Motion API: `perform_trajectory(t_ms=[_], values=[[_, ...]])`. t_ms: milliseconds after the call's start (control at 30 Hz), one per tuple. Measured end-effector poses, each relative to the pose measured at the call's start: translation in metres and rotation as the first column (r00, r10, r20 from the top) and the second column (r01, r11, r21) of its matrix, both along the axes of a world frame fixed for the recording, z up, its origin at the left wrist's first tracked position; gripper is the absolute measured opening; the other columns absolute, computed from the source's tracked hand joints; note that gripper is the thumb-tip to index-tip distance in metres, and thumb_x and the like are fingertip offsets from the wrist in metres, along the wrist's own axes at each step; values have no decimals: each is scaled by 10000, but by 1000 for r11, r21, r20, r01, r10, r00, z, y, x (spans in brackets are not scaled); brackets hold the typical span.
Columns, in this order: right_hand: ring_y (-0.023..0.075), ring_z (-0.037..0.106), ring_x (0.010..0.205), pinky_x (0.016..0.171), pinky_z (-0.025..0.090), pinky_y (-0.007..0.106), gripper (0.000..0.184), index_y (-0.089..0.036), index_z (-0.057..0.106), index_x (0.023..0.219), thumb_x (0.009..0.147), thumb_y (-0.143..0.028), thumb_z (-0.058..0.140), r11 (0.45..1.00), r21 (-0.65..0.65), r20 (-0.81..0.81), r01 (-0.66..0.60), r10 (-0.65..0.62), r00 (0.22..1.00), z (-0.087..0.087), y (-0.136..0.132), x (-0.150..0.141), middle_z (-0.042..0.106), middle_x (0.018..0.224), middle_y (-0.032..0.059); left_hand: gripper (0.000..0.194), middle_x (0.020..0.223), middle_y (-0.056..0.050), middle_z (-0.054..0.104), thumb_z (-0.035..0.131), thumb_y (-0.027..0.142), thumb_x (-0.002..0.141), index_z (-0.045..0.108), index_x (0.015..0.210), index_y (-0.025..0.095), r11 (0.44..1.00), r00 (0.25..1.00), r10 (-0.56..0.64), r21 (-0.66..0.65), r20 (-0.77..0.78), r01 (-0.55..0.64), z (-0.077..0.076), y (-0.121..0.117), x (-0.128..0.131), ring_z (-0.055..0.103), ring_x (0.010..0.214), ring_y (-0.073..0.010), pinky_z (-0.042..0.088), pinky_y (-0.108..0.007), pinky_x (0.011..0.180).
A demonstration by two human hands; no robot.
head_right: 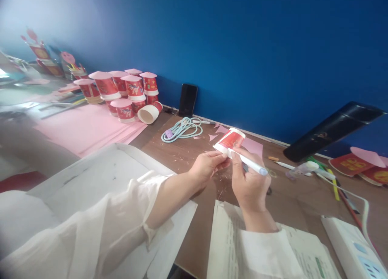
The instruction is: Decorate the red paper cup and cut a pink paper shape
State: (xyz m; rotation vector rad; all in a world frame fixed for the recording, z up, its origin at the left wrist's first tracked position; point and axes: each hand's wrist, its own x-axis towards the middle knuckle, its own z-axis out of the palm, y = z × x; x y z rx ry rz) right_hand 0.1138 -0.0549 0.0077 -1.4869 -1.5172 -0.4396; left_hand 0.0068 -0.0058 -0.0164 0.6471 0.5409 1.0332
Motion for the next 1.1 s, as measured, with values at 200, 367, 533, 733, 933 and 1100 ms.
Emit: perform_trajectory(t_ms=[200,367,533,733,933,1100], values=[[253,708,887,758,526,355,311,-162,741,996,947,-383,529,1000,10,-3,19,-19,1000,0,1,0,753,948,121,195,714,-45,679,826,302,648,737,700,136,1000,999,-2,14,-39,3,-1,1,1,619,703,-132,481,-302,855],[246,708,840,730,525,341,308,-179,750,975,937,-402,541,999,-18,-22,27,-27,999,-2,1,1,755,907,108,191,686,-41,672,824,308,652,730,668,142,1000,998,7,16,-67,-6,-1,2,1,612,688,-128,488,-296,838],[243,706,838,720,514,330,311,-180,753,988,940,-399,537,999,-19,-24,38,-38,999,-3,1,1,756,918,106,185,699,-51,682,830,277,647,729,677,126,1000,999,16,-20,-32,-17,-1,3,1,630,708,-132,493,-316,876],[244,704,846,723,505,331,319,-177,753,993,948,-393,523,999,-25,-10,41,-41,999,-4,1,1,755,913,107,189,730,-61,698,820,290,671,743,725,127,1000,999,-2,-15,-50,1,-2,2,0,632,707,-129,494,-302,862],[239,711,828,715,511,316,308,-173,758,981,938,-391,546,998,-31,-17,46,-47,999,-5,1,2,757,887,105,151,720,-56,691,800,255,689,738,717,120,1000,1000,-1,-26,-26,1,-1,2,1,635,705,-124,502,-303,880],[246,716,838,717,517,313,314,-157,760,982,931,-392,558,999,3,-18,53,-53,998,-6,2,3,757,891,119,167,728,-53,699,809,255,685,736,742,116,999,999,-9,-36,-46,7,-1,3,1,643,714,-128,504,-322,901]])
